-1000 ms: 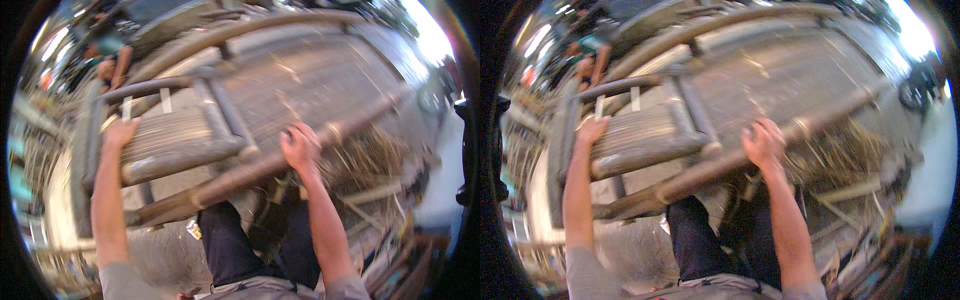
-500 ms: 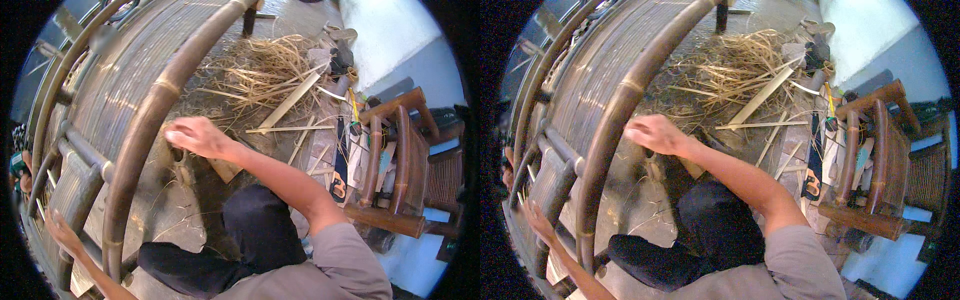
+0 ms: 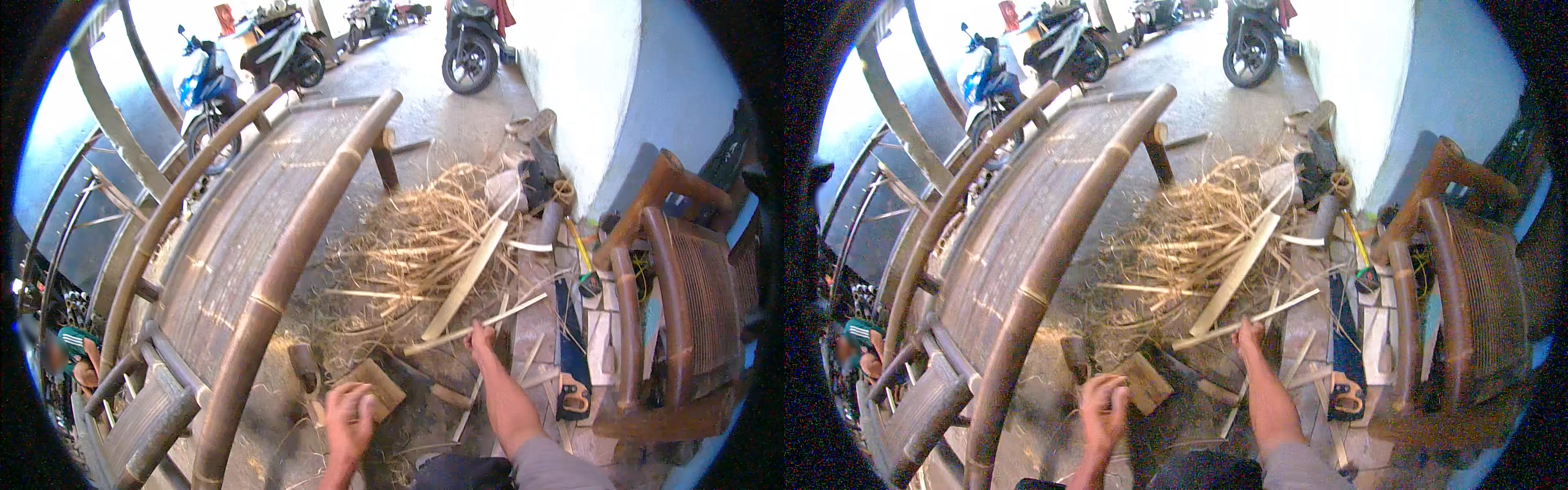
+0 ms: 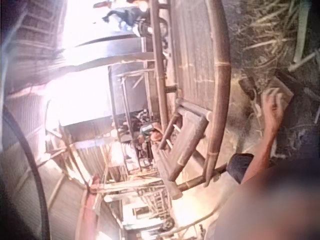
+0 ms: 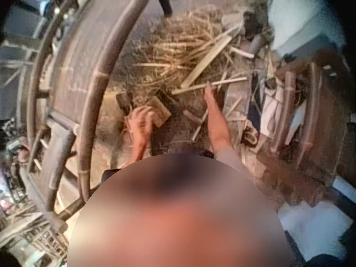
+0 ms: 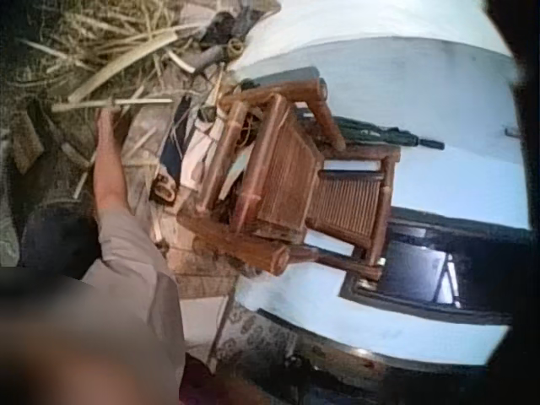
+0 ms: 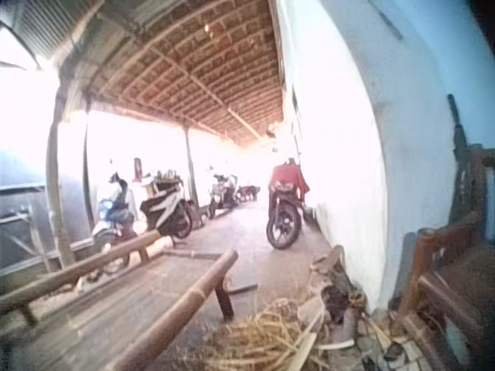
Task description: The person sits on the ground and uses a knife to split and shape thin bamboo strips. They repeatedly insert the strips into slots on a bamboo bench frame, adjusting and tapping them into place.
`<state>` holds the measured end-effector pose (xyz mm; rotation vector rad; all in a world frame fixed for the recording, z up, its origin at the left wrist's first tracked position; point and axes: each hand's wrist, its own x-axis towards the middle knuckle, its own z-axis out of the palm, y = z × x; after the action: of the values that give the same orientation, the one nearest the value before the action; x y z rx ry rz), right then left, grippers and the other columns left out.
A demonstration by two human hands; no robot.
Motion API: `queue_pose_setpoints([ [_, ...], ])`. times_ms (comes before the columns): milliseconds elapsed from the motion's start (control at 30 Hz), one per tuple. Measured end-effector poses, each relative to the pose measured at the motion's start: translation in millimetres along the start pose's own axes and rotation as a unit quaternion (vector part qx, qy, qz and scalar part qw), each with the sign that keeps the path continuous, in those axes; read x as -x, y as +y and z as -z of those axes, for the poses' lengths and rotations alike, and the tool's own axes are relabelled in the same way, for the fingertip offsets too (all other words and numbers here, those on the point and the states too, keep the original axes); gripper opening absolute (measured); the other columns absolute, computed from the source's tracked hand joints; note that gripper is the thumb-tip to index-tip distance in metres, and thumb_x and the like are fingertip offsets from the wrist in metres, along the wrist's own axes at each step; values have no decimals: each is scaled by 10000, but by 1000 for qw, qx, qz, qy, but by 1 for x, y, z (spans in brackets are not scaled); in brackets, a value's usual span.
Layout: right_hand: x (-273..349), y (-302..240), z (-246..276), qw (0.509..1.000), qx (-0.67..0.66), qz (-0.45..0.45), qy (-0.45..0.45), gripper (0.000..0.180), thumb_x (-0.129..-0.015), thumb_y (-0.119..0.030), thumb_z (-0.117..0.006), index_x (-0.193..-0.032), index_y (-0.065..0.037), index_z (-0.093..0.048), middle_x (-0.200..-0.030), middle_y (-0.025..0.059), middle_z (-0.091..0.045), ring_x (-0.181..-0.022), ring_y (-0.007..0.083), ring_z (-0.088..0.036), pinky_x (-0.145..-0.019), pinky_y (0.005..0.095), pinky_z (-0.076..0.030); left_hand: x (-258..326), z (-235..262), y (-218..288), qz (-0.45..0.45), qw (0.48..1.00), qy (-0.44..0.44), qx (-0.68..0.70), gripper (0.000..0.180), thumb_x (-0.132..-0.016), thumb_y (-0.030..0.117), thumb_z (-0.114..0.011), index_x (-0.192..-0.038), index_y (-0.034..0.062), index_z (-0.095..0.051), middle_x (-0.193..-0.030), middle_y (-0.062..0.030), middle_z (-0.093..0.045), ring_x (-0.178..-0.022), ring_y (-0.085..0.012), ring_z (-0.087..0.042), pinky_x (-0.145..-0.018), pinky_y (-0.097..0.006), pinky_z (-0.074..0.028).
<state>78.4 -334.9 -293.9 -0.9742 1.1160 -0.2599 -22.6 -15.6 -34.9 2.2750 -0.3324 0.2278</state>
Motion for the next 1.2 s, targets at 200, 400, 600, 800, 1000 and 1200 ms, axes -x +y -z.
queue_pose_setpoints([
  [200, 93, -4, 20, 953, 193, 106, -208, 365, -987, -312, -653, -742, -50, -585, -569, 44, -593, -450, 142, -562, -370, 329, -418, -6, -108, -2, -148, 955, -70, -249, 609, -924, 439, -644, -1411, 99, -510, -1244, -195, -643, -1211, -385, -585, -979, -485, -486],
  [400, 172, 6, 41, 831, 330, 310, -323, 400, -969, -402, -674, -1008, -5, -657, -764, 130, -635, -734, 254, -659, -625, 428, -526, 32, -116, -48, 132, 966, -219, -32, 363, -1006, 377, -542, -1284, 147, -587, -990, -233, -698, -857, -424, -704, -722, -511, -535],
  [600, 150, 75, 86, 508, 700, 468, -181, 454, -922, -286, -642, -1300, -44, -576, -1193, 204, -538, -1082, 379, -535, -906, 517, -464, 38, -59, -65, 304, 927, -95, 200, 300, -1053, 325, -490, -990, 70, -634, -683, -17, -541, -558, -135, -520, -502, -309, -409],
  [800, 137, 82, 95, 599, 615, 417, -299, 282, -953, -237, -566, -1106, -7, -623, -971, 169, -641, -910, 376, -642, -812, 495, -518, 16, -27, -36, 411, 812, -66, 409, 430, -1060, 345, -470, -1435, 145, -535, -689, 36, -445, -499, -71, -387, -447, -248, -346],
  [1000, 198, 20, 91, 832, 329, 247, -371, 355, -911, -282, -675, -1118, -18, -558, -885, 217, -662, -801, 407, -680, -681, 465, -521, 21, -30, -42, 413, 809, -79, 410, 410, -1047, 290, -523, -1425, 131, -534, -701, 49, -447, -504, -55, -380, -445, -231, -332],
  [1200, 211, -34, 38, 707, 460, 452, -291, 290, -839, -219, -695, -1036, -51, -564, -892, 211, -682, -846, 430, -681, -718, 503, -538, 28, -54, -56, 337, 883, -117, 306, 455, -1018, 234, -548, -1446, 82, -530, -725, 39, -503, -572, -56, -427, -506, -239, -360],
])
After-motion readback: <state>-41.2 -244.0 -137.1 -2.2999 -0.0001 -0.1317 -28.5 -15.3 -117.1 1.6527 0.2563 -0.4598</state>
